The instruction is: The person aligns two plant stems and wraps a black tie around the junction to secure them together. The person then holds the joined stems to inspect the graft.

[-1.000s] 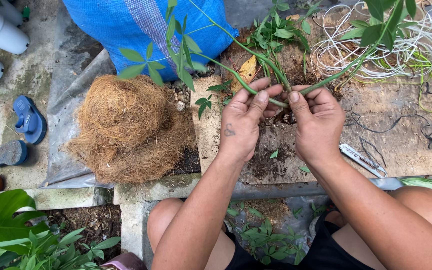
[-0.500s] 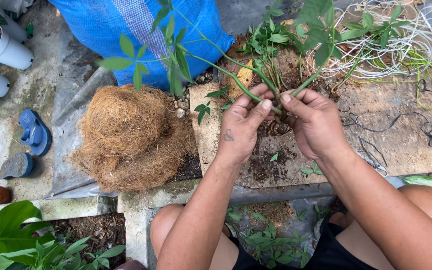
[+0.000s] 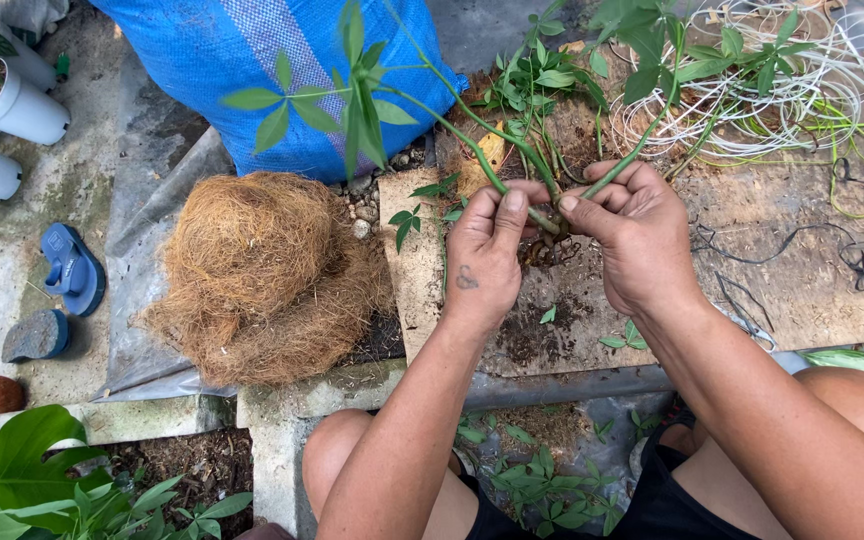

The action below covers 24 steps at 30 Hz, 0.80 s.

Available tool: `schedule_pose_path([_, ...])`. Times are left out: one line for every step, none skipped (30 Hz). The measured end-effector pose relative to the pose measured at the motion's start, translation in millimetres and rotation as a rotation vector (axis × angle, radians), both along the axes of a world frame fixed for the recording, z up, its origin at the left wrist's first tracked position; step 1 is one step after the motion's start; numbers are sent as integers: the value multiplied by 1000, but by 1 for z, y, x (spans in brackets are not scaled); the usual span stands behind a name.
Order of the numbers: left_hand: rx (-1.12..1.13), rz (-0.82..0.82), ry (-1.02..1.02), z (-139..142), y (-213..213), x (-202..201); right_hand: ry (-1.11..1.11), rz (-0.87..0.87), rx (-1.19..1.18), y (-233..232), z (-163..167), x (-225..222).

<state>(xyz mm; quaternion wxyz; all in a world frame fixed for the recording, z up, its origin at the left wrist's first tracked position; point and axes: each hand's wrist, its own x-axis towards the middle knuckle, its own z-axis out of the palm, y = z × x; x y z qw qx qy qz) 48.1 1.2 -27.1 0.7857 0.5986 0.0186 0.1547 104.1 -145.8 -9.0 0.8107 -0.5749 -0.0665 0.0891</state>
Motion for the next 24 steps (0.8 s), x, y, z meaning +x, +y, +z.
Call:
schedule_pose_path([-7, 15, -3, 0, -1, 0, 2, 1, 8, 0, 0, 1])
schedule_pose_path([-14, 32, -6, -1, -2, 1, 5, 3, 15, 0, -1, 1])
schedule_pose_path([-20, 48, -8, -1, -2, 1, 8, 6, 24, 0, -2, 1])
schedule_pose_path([-59, 48, -7, -1, -3, 2, 5, 11, 51, 0, -2, 1])
schedule_pose_path([-99, 47, -4, -2, -3, 4, 3, 14, 77, 1, -3, 0])
schedule_pose_path([-139, 45, 0, -2, -4, 5, 2, 17, 103, 0, -3, 0])
schedule_pose_path([-176, 36, -15, -2, -4, 5, 4, 14, 113, 0, -3, 0])
schedule_pose_path([-212, 28, -31, -3, -4, 6, 7, 14, 124, 0, -3, 0])
schedule_pose_path([-248, 22, -44, -3, -4, 6, 12, 14, 134, 0, -3, -1])
schedule_pose_path([-252, 26, -44, -3, -3, 6, 13, 19, 147, 1, -3, -1])
schedule_pose_path([-256, 30, -45, -4, -3, 6, 13, 24, 161, 1, -2, -1])
schedule_pose_path([-261, 33, -44, -4, -3, 5, 15, 29, 173, 1, -2, -2])
schedule_pose_path([-270, 29, -34, -5, -2, 5, 4, 37, 176, 2, -2, -3])
schedule_pose_path([-278, 25, -27, -6, 0, 6, -8, 45, 180, 2, -2, -3])
schedule_pose_path([-286, 21, -18, -7, 1, 6, -20, 53, 184, 2, -3, -4])
schedule_pose_path([-285, 31, -24, -7, 1, 6, -19, 66, 189, 3, -3, -4])
schedule_pose_path([-284, 40, -31, -8, 1, 6, -20, 79, 193, 3, -3, -5])
schedule_pose_path([-283, 50, -37, -9, 0, 6, -20, 92, 197, 3, -4, -5])
schedule_pose_path([-282, 57, -43, -9, 0, 6, -25, 98, 205, 4, -4, -6])
schedule_pose_path([-280, 64, -49, -9, -2, 6, -31, 105, 213, 5, -4, -7])
schedule_pose_path([-279, 72, -56, -9, -3, 5, -36, 112, 221, 6, -5, -8])
schedule_pose_path([-267, 84, -56, -8, -4, 5, -36, 106, 210, 7, -5, -8])
schedule_pose_path([-254, 96, -56, -6, -5, 5, -36, 100, 199, 8, -5, -9])
schedule_pose_path([-242, 108, -56, -4, -6, 5, -35, 94, 187, 8, -6, -9])
